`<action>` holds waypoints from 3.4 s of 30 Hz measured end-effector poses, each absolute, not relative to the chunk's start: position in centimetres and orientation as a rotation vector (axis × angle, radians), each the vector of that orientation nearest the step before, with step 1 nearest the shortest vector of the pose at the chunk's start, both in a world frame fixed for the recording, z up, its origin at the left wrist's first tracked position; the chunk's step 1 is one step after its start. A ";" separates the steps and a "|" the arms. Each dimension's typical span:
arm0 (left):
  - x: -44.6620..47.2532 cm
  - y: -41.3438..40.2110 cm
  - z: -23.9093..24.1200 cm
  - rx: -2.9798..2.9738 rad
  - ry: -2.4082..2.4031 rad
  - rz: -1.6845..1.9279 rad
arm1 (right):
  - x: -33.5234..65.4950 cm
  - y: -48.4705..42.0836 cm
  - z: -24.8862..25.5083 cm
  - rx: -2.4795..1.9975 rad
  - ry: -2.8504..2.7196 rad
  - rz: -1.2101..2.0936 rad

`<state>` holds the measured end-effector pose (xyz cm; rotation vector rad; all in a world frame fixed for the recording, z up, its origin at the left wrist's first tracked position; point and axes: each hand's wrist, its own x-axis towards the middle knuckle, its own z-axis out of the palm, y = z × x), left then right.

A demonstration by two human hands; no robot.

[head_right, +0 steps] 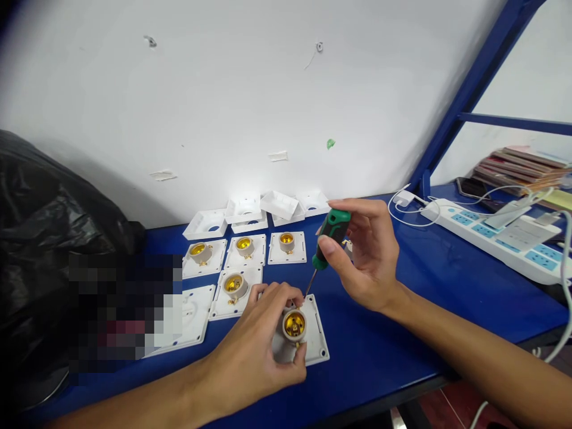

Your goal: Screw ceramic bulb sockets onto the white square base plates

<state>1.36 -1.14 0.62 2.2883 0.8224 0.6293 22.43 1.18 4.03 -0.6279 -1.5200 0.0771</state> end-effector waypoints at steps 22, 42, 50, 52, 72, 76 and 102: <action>0.9 -0.9 -0.4 1.924 0.959 1.048 | 20.9 -0.1 1.4 -0.587 -1.719 0.395; 1.2 -0.4 -1.7 1.910 0.848 0.721 | 21.6 0.5 3.4 -0.636 -1.519 0.128; 1.3 -0.3 -0.9 1.699 0.872 0.866 | 20.9 0.0 1.7 -0.539 -1.682 0.345; 1.4 -0.3 -0.7 1.694 0.860 0.857 | 20.7 0.1 1.5 -0.555 -1.687 0.387; 1.4 0.0 -0.9 1.989 0.835 0.708 | 21.7 0.5 4.2 -0.637 -1.427 0.096; 1.4 -0.1 -0.2 2.016 0.840 0.685 | 21.8 0.7 3.9 -0.648 -1.465 0.061; 1.4 -0.2 0.0 1.988 0.934 0.644 | 22.0 0.2 2.0 -0.671 -1.607 0.053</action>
